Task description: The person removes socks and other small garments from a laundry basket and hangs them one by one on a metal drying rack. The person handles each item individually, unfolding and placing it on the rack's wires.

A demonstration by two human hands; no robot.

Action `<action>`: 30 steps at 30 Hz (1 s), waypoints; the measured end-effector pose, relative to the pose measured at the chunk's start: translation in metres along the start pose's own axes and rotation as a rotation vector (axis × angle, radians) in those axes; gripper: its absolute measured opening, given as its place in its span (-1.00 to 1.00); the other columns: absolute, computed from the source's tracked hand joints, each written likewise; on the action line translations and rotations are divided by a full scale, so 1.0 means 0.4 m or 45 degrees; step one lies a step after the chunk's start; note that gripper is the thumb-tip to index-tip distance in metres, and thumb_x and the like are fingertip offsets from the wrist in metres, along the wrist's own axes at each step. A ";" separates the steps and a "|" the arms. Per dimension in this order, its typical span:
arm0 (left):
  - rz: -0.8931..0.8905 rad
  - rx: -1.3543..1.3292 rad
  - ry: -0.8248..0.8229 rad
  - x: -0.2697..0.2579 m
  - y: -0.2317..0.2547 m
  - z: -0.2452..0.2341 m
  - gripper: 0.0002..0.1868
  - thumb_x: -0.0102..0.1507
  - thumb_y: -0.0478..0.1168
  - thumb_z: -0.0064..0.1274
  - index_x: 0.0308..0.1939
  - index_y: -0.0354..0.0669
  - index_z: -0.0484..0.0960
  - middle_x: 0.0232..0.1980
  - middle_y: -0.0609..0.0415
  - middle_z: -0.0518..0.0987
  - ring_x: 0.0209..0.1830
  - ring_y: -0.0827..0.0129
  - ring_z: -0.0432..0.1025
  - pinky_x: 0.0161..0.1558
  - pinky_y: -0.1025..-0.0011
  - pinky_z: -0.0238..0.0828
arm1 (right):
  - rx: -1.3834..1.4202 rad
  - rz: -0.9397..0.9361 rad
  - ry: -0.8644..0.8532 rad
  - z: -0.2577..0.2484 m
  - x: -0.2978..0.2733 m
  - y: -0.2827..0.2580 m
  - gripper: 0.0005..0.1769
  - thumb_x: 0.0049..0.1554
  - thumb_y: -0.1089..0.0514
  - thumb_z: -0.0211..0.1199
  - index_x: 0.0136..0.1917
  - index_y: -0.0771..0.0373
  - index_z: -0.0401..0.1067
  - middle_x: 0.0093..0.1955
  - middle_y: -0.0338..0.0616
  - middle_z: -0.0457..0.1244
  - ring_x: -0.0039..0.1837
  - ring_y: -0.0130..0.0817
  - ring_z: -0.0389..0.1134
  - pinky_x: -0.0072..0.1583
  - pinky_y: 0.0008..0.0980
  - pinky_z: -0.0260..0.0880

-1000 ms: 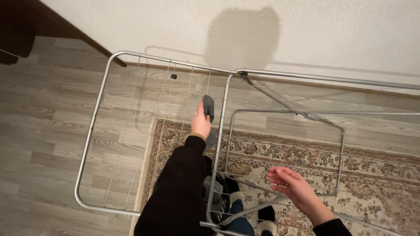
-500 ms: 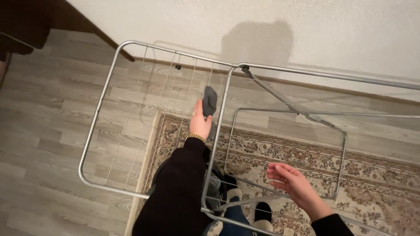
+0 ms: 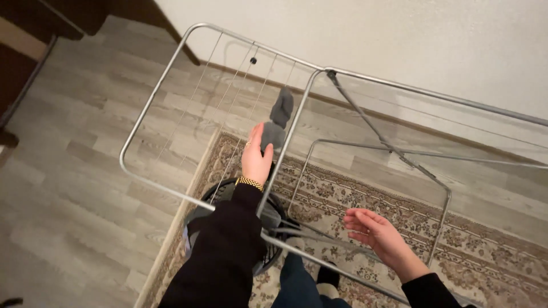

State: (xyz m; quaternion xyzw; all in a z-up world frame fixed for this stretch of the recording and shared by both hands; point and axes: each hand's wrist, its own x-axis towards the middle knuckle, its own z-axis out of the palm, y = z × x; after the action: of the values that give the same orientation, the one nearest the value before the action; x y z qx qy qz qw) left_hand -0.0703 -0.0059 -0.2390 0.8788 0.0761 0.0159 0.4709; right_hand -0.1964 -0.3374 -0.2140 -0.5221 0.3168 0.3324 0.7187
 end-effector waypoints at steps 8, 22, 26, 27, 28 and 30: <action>-0.037 -0.045 0.236 -0.251 -0.031 -0.043 -0.49 0.41 -0.20 -0.11 0.47 0.08 0.40 0.59 -0.14 0.28 0.16 0.24 0.55 -0.08 0.29 0.39 | -0.078 -0.039 -0.094 -0.081 -0.063 0.128 -0.65 0.31 0.18 0.11 0.25 0.42 0.50 0.09 0.12 0.42 0.07 -0.11 0.43 0.13 -0.15 0.44; -0.341 -0.049 0.927 -0.686 -0.325 -0.029 -0.74 0.39 -0.12 -0.08 0.14 0.06 0.57 -0.18 0.20 0.72 -0.21 0.38 0.58 -0.05 0.36 0.45 | -0.217 -0.022 -0.212 -0.064 -0.155 0.257 -0.64 0.30 0.21 0.11 0.26 0.43 0.51 0.06 0.13 0.42 0.05 -0.11 0.44 0.12 -0.18 0.47; -0.622 0.061 0.856 -0.776 -0.475 -0.001 -0.72 0.39 -0.08 -0.11 0.14 0.08 0.58 -0.11 0.14 0.70 -0.13 0.21 0.57 -0.08 0.21 0.44 | -0.258 -0.018 -0.262 -0.055 -0.155 0.276 -0.63 0.30 0.17 0.10 0.26 0.42 0.50 0.07 0.10 0.41 0.05 -0.13 0.43 0.13 -0.15 0.47; -0.643 0.124 0.881 -0.794 -0.517 0.010 -0.73 0.37 -0.10 -0.10 0.10 0.10 0.61 -0.12 0.14 0.70 -0.13 0.18 0.57 -0.09 0.17 0.44 | -0.258 -0.025 -0.288 -0.054 -0.153 0.280 -0.63 0.31 0.17 0.09 0.27 0.42 0.49 0.06 0.10 0.41 0.04 -0.14 0.43 0.12 -0.15 0.48; -0.652 0.123 0.878 -0.805 -0.547 0.013 -0.73 0.37 -0.10 -0.10 0.10 0.10 0.61 -0.12 0.14 0.70 -0.13 0.18 0.57 -0.09 0.17 0.44 | -0.263 -0.018 -0.285 -0.044 -0.159 0.277 -0.63 0.31 0.17 0.09 0.27 0.42 0.49 0.06 0.10 0.41 0.04 -0.14 0.43 0.12 -0.15 0.48; -0.833 0.080 0.791 -0.821 -0.606 0.019 -0.71 0.37 -0.13 -0.12 0.11 0.08 0.61 -0.08 0.13 0.69 -0.11 0.15 0.56 -0.03 0.15 0.42 | -0.286 0.009 -0.250 -0.023 -0.168 0.269 -0.65 0.31 0.20 0.09 0.25 0.42 0.51 0.06 0.13 0.41 0.06 -0.10 0.43 0.13 -0.12 0.47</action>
State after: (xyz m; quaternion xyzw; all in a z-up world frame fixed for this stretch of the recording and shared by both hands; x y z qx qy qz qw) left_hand -0.4226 0.0710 -0.4301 0.7759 0.4879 0.1271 0.3791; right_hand -0.3234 -0.3308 -0.2204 -0.5631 0.2076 0.4179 0.6820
